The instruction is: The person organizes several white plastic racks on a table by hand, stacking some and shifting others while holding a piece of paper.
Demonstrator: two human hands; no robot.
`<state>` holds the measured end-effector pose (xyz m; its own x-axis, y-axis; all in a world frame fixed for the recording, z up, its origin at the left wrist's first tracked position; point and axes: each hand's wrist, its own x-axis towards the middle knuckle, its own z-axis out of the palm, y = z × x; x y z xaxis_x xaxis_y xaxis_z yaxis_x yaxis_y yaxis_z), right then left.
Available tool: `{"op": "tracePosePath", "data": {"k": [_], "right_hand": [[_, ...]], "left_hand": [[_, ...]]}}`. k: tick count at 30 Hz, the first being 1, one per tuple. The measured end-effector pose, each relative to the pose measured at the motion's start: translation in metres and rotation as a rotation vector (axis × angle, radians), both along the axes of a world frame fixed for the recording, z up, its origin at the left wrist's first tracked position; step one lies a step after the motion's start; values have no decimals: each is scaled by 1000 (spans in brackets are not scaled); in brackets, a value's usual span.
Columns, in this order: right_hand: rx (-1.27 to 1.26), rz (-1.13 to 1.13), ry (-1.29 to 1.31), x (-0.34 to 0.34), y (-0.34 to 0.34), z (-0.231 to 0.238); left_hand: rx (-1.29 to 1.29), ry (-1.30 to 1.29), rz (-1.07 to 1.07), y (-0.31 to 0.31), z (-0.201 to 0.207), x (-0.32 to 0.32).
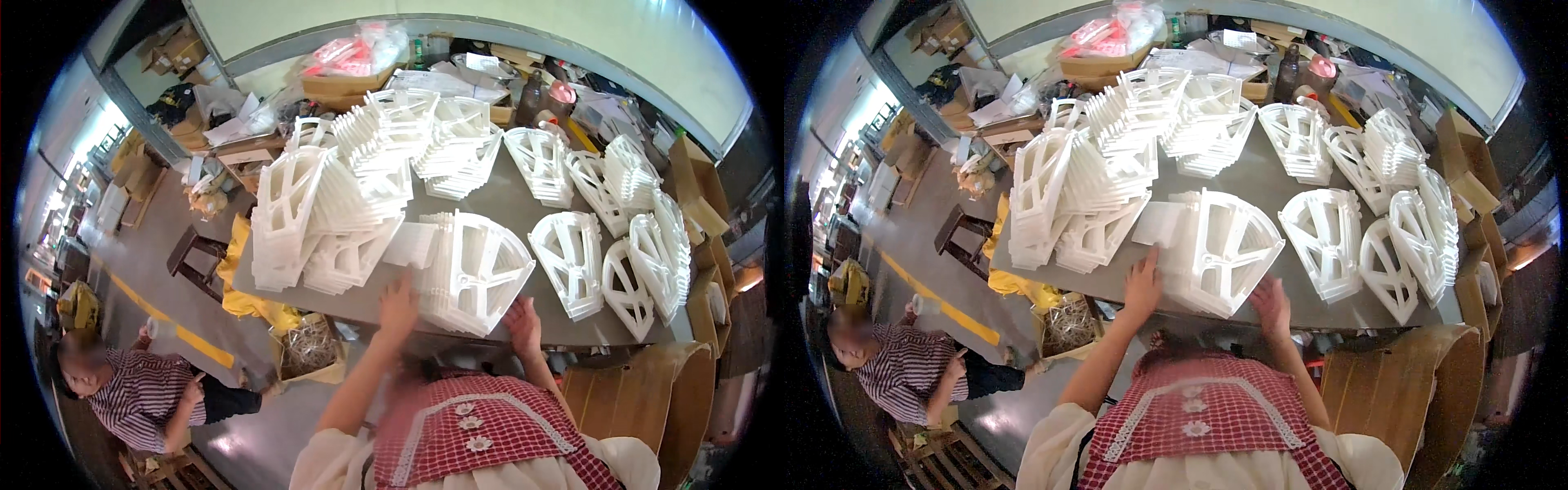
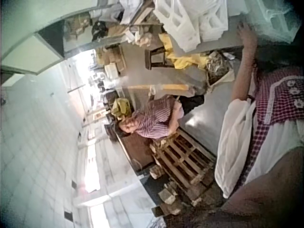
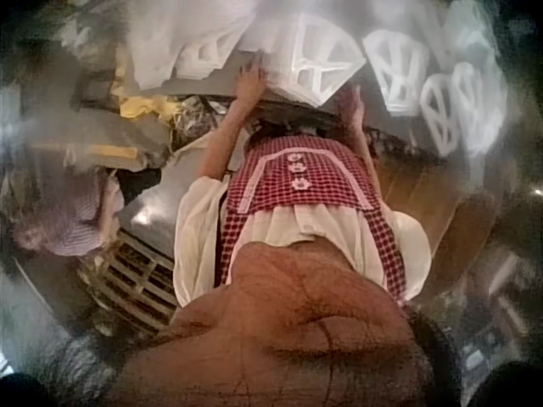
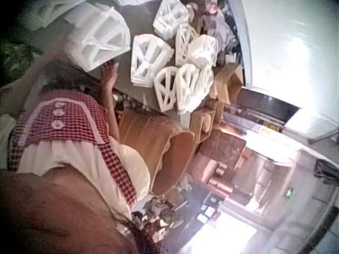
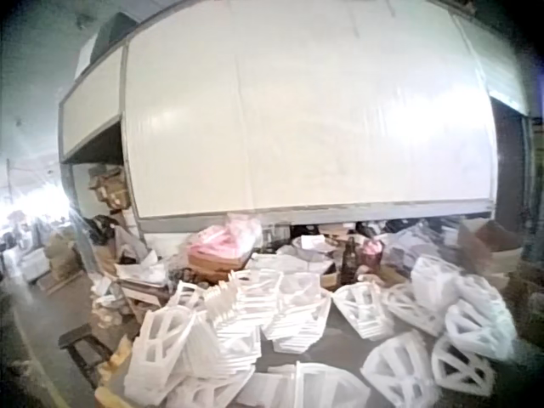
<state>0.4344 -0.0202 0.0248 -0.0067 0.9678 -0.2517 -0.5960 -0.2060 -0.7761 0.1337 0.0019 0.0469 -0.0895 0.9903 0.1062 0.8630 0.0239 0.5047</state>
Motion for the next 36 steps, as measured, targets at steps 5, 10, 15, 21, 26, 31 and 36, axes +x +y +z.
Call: {"op": "tracePosePath", "data": {"k": [5,10,15,21,26,31,36], "right_hand": [[19,-56,-198,-16,-1,11],[13,-126,-264,-22,-4,4],[25,-167,-391,-20,-2,-16],[44,-167,-454,-21,0,-21],[41,-174,-449,-25,-3,-10],[77,-218,-390,-27,-4,-13],[63,-195,-475,-23,-3,-13]], "left_hand": [[39,-68,-70,7,5,-8],[44,-56,-129,9,7,-15],[85,-36,-174,15,5,-20],[-24,2,-208,27,23,-23],[-66,15,-210,34,21,-25],[-153,77,-249,41,31,-27],[-147,123,-283,51,47,-24]]}}
